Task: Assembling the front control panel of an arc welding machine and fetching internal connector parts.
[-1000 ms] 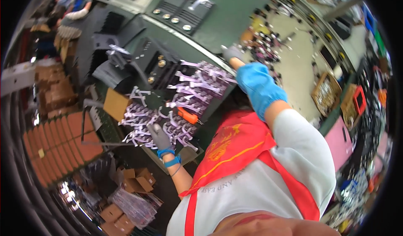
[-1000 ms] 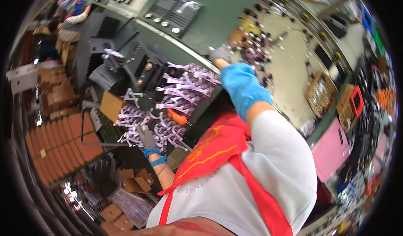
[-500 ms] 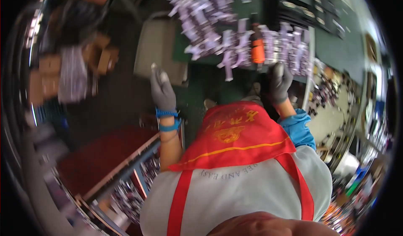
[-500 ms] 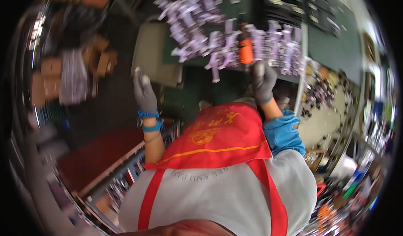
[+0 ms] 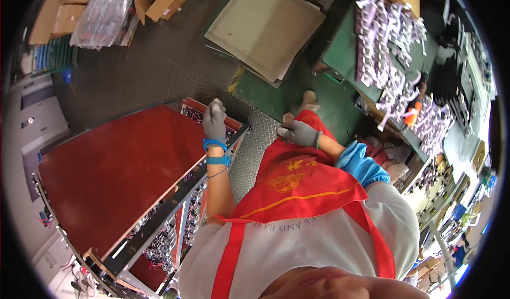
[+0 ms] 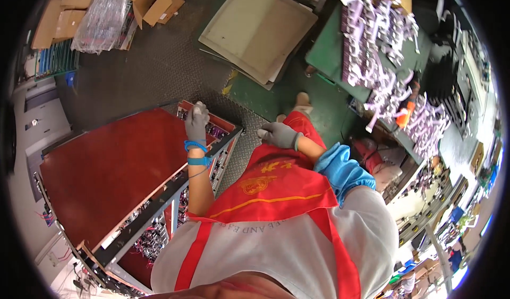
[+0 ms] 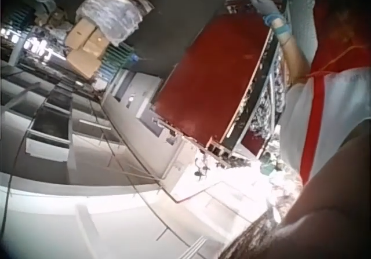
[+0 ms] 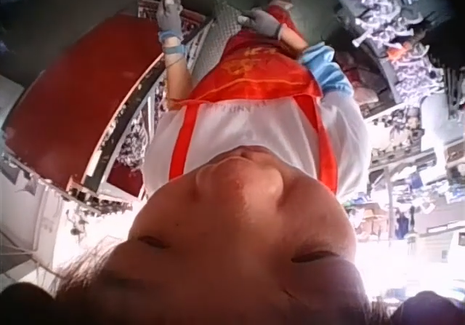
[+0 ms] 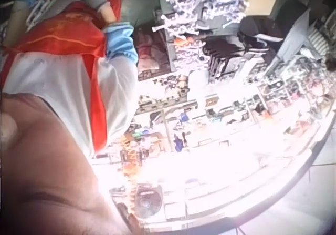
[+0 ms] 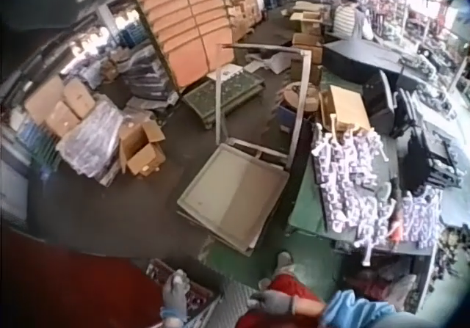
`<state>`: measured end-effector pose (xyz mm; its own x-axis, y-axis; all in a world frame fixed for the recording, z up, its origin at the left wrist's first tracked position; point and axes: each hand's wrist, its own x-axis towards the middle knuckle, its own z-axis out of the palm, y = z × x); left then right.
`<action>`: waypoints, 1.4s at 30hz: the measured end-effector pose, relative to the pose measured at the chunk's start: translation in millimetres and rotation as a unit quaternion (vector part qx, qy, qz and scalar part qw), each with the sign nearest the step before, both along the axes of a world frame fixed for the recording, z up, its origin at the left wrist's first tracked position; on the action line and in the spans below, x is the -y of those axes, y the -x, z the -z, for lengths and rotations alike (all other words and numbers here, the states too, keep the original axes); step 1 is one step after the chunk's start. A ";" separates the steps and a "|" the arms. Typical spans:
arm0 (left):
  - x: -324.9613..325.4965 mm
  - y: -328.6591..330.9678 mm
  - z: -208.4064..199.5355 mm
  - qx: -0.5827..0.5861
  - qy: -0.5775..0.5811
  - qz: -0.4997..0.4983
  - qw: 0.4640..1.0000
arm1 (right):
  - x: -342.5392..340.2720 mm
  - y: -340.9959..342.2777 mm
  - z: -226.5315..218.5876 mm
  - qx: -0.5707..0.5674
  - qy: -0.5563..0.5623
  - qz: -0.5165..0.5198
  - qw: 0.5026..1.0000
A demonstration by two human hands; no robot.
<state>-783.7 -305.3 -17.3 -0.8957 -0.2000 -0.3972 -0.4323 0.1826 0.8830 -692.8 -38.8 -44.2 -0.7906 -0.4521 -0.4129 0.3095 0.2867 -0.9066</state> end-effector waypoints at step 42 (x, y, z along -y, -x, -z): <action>77.0 560.9 300.5 0.208 0.457 0.438 0.746 | 54.2 127.6 69.5 0.470 0.121 0.475 0.734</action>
<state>-1344.6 -382.4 -317.8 -0.6794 0.0329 -0.7330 0.0051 0.9992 0.0401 -820.4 -93.0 -113.7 -0.2138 -0.0314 -0.9764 0.7878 -0.5966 -0.1533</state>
